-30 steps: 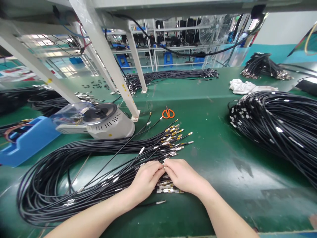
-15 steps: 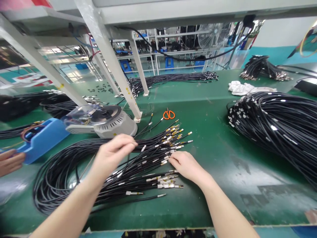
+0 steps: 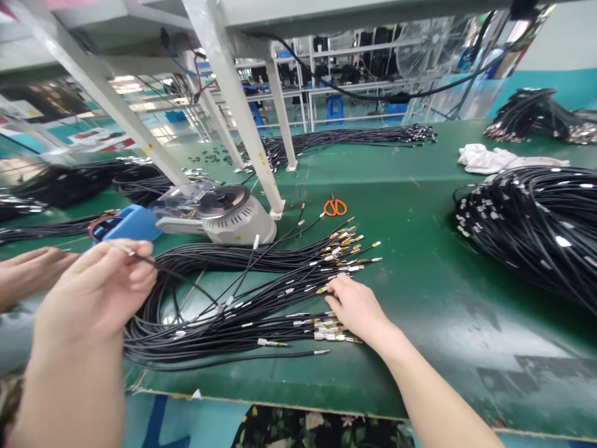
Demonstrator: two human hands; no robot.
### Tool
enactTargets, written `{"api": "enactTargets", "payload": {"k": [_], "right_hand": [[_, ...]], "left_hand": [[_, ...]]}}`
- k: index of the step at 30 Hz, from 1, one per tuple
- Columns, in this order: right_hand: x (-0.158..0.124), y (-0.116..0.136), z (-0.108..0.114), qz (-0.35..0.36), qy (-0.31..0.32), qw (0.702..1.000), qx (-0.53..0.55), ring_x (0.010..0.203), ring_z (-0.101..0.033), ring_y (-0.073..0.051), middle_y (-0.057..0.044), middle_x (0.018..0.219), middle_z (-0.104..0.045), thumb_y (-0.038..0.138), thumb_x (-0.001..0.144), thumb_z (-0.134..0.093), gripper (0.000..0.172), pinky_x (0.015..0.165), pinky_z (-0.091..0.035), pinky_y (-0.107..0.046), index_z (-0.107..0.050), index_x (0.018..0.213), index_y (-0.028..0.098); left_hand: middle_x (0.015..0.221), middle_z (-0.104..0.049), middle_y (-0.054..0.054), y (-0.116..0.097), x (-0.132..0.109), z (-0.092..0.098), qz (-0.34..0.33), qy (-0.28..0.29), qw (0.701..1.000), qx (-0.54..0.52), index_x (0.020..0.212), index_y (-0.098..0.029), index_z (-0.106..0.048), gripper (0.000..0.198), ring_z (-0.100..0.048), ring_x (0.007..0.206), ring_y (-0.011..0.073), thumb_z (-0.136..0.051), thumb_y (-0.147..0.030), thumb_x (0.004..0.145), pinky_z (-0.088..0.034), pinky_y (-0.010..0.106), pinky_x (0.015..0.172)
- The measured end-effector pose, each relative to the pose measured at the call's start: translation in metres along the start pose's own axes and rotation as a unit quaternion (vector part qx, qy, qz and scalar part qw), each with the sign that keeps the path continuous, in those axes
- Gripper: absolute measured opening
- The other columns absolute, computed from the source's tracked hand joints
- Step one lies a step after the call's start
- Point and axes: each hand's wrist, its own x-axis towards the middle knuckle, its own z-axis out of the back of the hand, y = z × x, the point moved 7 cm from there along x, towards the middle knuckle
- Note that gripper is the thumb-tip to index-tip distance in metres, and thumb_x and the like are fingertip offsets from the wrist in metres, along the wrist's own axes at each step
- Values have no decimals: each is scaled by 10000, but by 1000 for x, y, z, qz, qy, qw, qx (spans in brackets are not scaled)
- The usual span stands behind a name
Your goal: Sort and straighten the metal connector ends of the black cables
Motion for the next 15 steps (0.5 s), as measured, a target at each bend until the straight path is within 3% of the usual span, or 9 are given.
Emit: {"api": "enactTargets", "payload": {"k": [2,5,7,9,10,12,15], "right_hand": [[2,-1,1,-14,-11,997,79,602,-491,-125,1,730,-536,230,782,-505,50,573,-393,-242,-520,804,188],[3,-2,5,-32,-31,977,209,553,-467,-118,16,653,-508,337,796,-491,148,524,-397,-230,-489,771,192],[3,-6,8,-44,-44,963,263,550,-476,-122,12,635,-506,398,808,-471,218,523,-413,-233,-503,748,192],[2,-13,11,-60,-55,954,289,547,-491,-130,0,635,-524,446,795,-488,263,523,-434,-242,-538,745,193],[1,-16,12,-67,-59,951,295,547,-500,-137,-7,638,-536,465,779,-510,276,525,-445,-248,-557,753,195],[-1,-21,16,-76,-64,950,297,564,-523,-157,-28,657,-565,486,753,-544,283,529,-465,-257,-585,765,206],[1,-12,20,-43,-9,961,274,640,-575,-183,-59,715,-613,455,761,-556,220,569,-489,-239,-613,751,242]], "left_hand": [[723,-578,0,5,7,-18,-32,3,999,-26,679,-159,-595,46,-450,507,54,-640,-164,668,-359,169,420],[814,-590,20,31,12,-61,-44,65,997,28,848,-150,-598,122,-521,578,64,-573,-194,738,-440,193,525],[1097,-550,73,59,9,-94,10,190,975,111,1151,-185,-478,434,-582,709,96,-573,-172,728,-483,236,638],[1282,-418,112,76,2,-106,36,281,941,185,1310,-228,-291,632,-592,834,127,-556,-171,739,-485,251,706],[1316,-381,117,77,-1,-103,36,311,925,214,1327,-236,-259,642,-587,876,136,-540,-176,753,-481,256,735],[1261,-450,105,69,-5,-82,18,337,900,276,1277,-206,-360,504,-577,911,144,-495,-196,791,-466,264,785],[1027,-602,59,47,-16,-28,-5,337,845,415,1101,-171,-526,292,-572,876,146,-465,-229,821,-448,278,797]]}}
